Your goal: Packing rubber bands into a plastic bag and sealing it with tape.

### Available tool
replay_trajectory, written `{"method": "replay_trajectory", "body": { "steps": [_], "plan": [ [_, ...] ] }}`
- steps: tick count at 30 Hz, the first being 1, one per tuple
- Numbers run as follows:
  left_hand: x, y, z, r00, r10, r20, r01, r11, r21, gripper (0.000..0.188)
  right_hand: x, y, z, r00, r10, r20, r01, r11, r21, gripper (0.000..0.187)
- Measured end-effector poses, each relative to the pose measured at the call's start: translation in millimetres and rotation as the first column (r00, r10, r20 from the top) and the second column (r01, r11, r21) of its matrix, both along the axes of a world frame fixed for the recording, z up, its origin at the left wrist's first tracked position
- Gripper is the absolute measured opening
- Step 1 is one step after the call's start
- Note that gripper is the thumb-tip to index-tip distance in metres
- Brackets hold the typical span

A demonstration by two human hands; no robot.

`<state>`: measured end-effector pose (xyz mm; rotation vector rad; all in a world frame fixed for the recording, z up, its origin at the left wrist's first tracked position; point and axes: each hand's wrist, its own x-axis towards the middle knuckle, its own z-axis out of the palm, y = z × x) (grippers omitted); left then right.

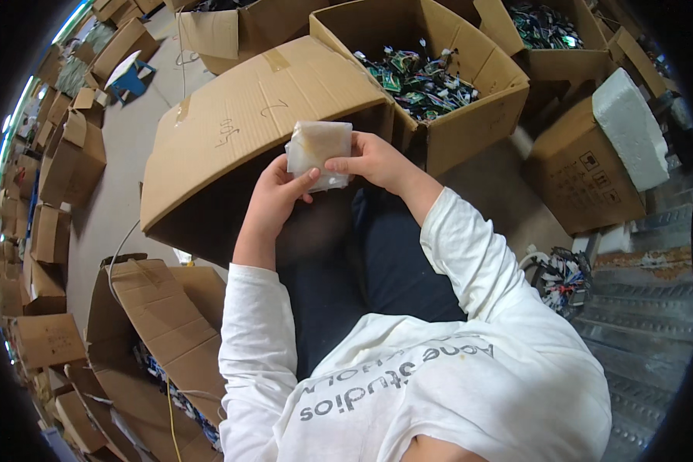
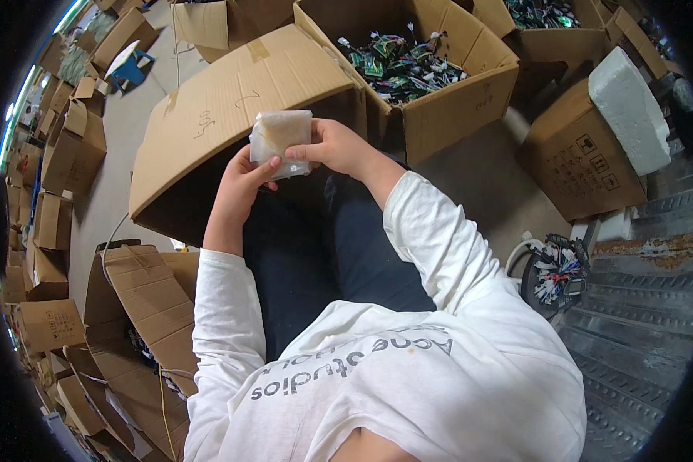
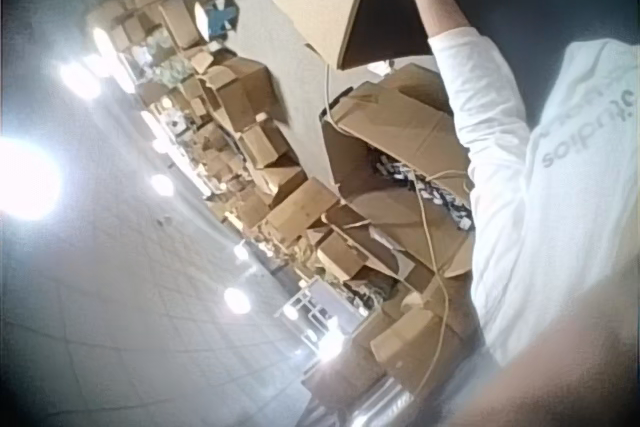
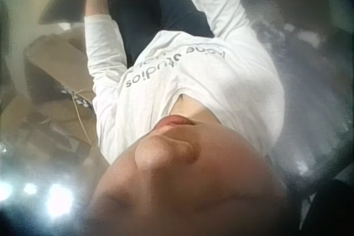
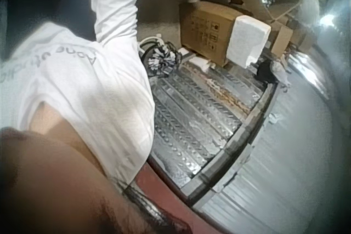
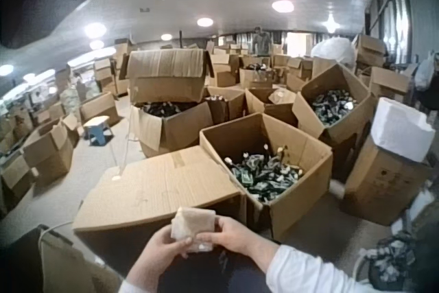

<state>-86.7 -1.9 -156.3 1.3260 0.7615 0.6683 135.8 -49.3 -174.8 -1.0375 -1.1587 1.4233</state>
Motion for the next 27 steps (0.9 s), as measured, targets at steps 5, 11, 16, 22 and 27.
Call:
{"method": "replay_trajectory", "body": {
  "steps": [5,11,16,22,27],
  "plan": [
    [-1,4,-8,1.0,-0.009,-0.02,0.009,1.0,0.016,0.043,2,2,-5,1.0,0.015,0.027,-0.016,1.0,0.018,0.051],
    [2,2,-9,1.0,0.003,-0.022,-0.003,1.0,0.001,0.042,3,3,-10,0.999,0.017,0.036,-0.017,1.0,0.019,0.052],
    [3,3,-12,1.0,-0.005,-0.03,0.005,1.0,0.002,0.044,3,5,-16,0.999,0.013,0.04,-0.014,1.0,0.021,0.052],
    [2,3,-11,0.999,0.009,-0.037,-0.009,1.0,-0.003,0.046,3,5,-14,0.998,-0.001,0.056,-0.001,1.0,0.02,0.052],
    [2,4,-12,0.998,0.007,-0.056,-0.007,1.0,0.0,0.048,3,5,-13,0.998,0.004,0.061,-0.004,1.0,0.009,0.052]
  ]
}}
